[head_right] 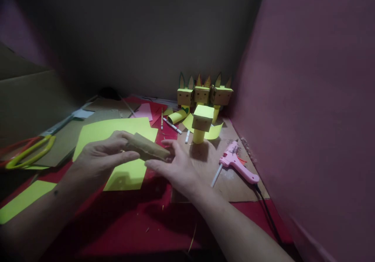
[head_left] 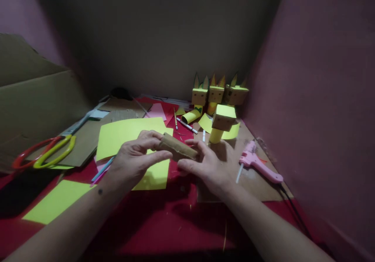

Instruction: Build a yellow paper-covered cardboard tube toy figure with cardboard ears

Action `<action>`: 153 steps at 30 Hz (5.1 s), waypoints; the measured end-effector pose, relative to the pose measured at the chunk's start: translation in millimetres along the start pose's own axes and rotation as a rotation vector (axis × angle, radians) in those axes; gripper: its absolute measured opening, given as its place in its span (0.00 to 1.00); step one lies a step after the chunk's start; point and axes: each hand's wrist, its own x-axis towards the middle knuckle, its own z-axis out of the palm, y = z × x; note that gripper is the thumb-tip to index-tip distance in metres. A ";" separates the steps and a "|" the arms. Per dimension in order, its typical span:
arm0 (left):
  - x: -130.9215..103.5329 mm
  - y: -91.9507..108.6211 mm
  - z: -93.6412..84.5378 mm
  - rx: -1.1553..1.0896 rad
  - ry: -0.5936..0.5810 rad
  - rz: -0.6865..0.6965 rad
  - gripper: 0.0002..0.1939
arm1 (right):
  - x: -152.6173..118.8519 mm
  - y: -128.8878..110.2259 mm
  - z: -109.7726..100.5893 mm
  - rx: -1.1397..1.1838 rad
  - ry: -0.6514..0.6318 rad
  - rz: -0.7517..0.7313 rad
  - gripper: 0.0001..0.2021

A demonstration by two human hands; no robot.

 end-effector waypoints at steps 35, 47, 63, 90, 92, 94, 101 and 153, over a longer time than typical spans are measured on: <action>-12.7 -2.7 40.6 -0.567 -0.004 -0.440 0.14 | 0.3 14.4 12.8 0.398 0.183 -0.070 0.07; -12.7 -4.7 46.9 -0.583 0.043 -0.453 0.15 | -0.7 10.6 15.4 0.446 0.147 -0.085 0.05; -11.4 -7.3 41.9 -0.522 0.062 -0.397 0.09 | -0.3 13.6 12.7 0.365 0.114 -0.097 0.10; -6.3 -17.1 40.3 -0.460 0.094 -0.280 0.16 | 6.1 11.3 10.5 0.558 0.101 -0.092 0.12; -7.2 -18.0 39.5 -0.486 0.043 -0.275 0.17 | 5.7 11.0 10.4 0.551 0.135 -0.071 0.09; -7.9 -17.7 38.8 -0.489 0.026 -0.284 0.16 | 4.2 10.9 11.1 0.539 0.136 -0.061 0.08; -6.2 -16.5 37.7 -0.501 0.095 -0.277 0.14 | 2.4 15.6 15.2 0.456 0.126 -0.141 0.05; -3.3 -27.6 44.1 -0.437 0.145 -0.191 0.11 | 10.8 13.1 2.2 -0.118 0.386 -0.460 0.05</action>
